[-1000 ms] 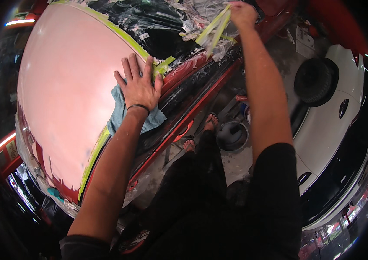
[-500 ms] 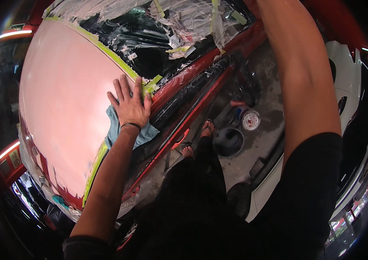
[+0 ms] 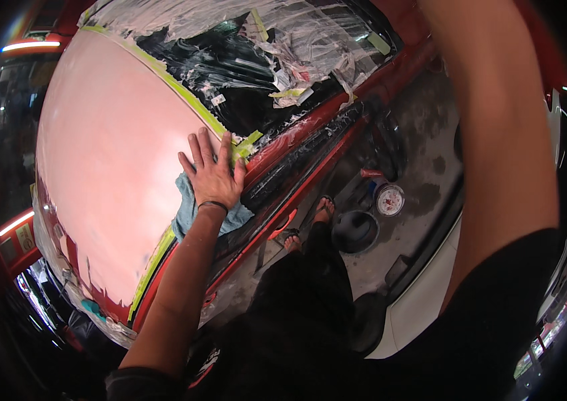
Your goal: The person wipes the roof of a red car with a cloth, applies masking tape along the edges, uses a sanding block and a heat gun on the roof surface, and then wipes the rear window with soapy water from a bucket.
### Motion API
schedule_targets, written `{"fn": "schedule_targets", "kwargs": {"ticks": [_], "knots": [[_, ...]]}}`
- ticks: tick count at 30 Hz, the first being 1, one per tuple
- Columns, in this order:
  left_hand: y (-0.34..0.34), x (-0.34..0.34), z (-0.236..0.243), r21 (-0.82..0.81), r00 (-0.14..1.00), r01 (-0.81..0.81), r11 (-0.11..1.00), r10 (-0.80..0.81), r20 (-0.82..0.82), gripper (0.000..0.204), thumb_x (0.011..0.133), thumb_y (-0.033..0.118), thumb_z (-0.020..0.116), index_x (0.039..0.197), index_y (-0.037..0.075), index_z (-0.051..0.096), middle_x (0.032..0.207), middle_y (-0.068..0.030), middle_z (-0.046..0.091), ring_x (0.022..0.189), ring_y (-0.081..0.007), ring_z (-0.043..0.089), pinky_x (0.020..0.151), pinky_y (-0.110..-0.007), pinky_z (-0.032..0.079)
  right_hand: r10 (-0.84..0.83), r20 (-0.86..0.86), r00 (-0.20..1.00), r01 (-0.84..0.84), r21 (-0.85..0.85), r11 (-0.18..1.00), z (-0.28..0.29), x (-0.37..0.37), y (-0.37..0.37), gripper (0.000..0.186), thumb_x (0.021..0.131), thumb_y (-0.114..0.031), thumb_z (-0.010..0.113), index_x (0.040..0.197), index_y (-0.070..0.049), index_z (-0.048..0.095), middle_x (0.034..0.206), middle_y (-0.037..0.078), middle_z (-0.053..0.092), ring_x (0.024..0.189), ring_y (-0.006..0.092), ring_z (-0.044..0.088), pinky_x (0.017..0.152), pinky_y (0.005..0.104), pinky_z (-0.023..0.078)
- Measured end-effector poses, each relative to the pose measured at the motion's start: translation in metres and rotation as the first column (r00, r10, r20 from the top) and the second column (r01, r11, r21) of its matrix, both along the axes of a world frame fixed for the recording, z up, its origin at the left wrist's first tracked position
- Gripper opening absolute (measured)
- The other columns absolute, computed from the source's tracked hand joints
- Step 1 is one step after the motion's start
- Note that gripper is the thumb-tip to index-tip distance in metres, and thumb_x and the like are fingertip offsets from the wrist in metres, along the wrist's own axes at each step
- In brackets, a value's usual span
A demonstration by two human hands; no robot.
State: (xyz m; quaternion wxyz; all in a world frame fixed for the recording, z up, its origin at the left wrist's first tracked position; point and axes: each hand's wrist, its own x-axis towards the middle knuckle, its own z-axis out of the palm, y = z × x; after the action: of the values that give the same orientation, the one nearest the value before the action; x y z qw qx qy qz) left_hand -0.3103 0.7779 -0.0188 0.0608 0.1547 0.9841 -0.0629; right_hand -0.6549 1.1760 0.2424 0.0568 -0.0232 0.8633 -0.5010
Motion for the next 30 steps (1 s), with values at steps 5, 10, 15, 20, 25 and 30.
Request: {"fn": "schedule_targets", "kwargs": {"ticks": [5, 10, 15, 20, 25, 30], "knots": [[0.005, -0.002, 0.002, 0.007, 1.0, 0.001, 1.0, -0.001, 0.022, 0.068, 0.104, 0.051, 0.047, 0.167, 0.026, 0.038, 0.177, -0.0227, 0.016, 0.165, -0.0462, 0.006, 0.126, -0.073, 0.003, 0.185, 0.065, 0.981, -0.185, -0.001, 0.983, -0.028, 0.071, -0.023, 0.017, 0.094, -0.009, 0.074, 0.106, -0.004, 0.084, 0.093, 0.006, 0.081, 0.078, 0.015, 0.07, 0.073, 0.0307, 0.057], [0.0, 0.0, 0.005, 0.016, 1.0, -0.023, 1.0, 0.022, 0.018, 0.068, 0.104, 0.051, 0.047, 0.167, 0.026, 0.038, 0.177, -0.0229, 0.017, 0.165, -0.0464, 0.007, 0.126, -0.073, 0.003, 0.062, 0.055, 0.997, -0.056, -0.103, 0.993, -0.179, 0.094, -0.035, 0.026, 0.096, -0.027, 0.078, 0.112, -0.008, 0.084, 0.096, 0.007, 0.082, 0.089, 0.0141, 0.073, 0.084, 0.0316, 0.058], [0.01, -0.004, 0.002, 0.043, 1.0, -0.001, 0.999, 0.0, 0.017, 0.067, 0.105, 0.051, 0.046, 0.166, 0.025, 0.041, 0.177, -0.024, 0.017, 0.164, -0.047, 0.007, 0.126, -0.073, 0.003, 0.091, -0.008, 0.996, -0.078, 0.435, 0.897, -0.343, 0.167, -0.07, 0.066, 0.088, -0.052, 0.081, 0.137, -0.01, 0.071, 0.134, 0.021, 0.072, 0.12, 0.0373, 0.07, 0.103, 0.0474, 0.056], [0.006, -0.004, 0.007, 0.021, 0.999, -0.021, 1.0, 0.02, 0.045, 0.067, 0.105, 0.051, 0.046, 0.166, 0.024, 0.041, 0.177, -0.0248, 0.016, 0.164, -0.0472, 0.006, 0.126, -0.072, 0.002, 0.027, -0.128, 0.991, 0.021, 0.358, 0.933, -0.367, 0.229, -0.093, 0.06, 0.089, -0.036, 0.081, 0.142, -0.011, 0.066, 0.157, 0.015, 0.055, 0.148, 0.0374, 0.045, 0.118, 0.0481, 0.045], [0.003, -0.005, 0.008, 0.019, 0.998, -0.02, 1.0, 0.019, 0.056, 0.069, 0.104, 0.052, 0.047, 0.167, 0.024, 0.04, 0.177, -0.0254, 0.016, 0.164, -0.0477, 0.006, 0.126, -0.072, 0.001, -0.076, -0.179, 0.981, 0.124, 0.276, 0.953, -0.393, 0.208, -0.073, 0.025, 0.091, -0.005, 0.066, 0.111, -0.012, 0.078, 0.12, 0.018, 0.072, 0.111, 0.0387, 0.068, 0.099, 0.0468, 0.056], [0.005, -0.009, 0.006, 0.041, 0.998, -0.014, 0.999, 0.011, 0.06, 0.067, 0.104, 0.052, 0.047, 0.166, 0.024, 0.042, 0.177, -0.0257, 0.017, 0.164, -0.0478, 0.007, 0.126, -0.073, 0.001, -0.463, -0.08, 0.883, 0.467, 0.257, 0.846, -0.413, 0.126, -0.035, 0.023, 0.09, -0.014, 0.07, 0.11, -0.015, 0.081, 0.1, 0.021, 0.078, 0.1, 0.0414, 0.074, 0.089, 0.0476, 0.059]]}}
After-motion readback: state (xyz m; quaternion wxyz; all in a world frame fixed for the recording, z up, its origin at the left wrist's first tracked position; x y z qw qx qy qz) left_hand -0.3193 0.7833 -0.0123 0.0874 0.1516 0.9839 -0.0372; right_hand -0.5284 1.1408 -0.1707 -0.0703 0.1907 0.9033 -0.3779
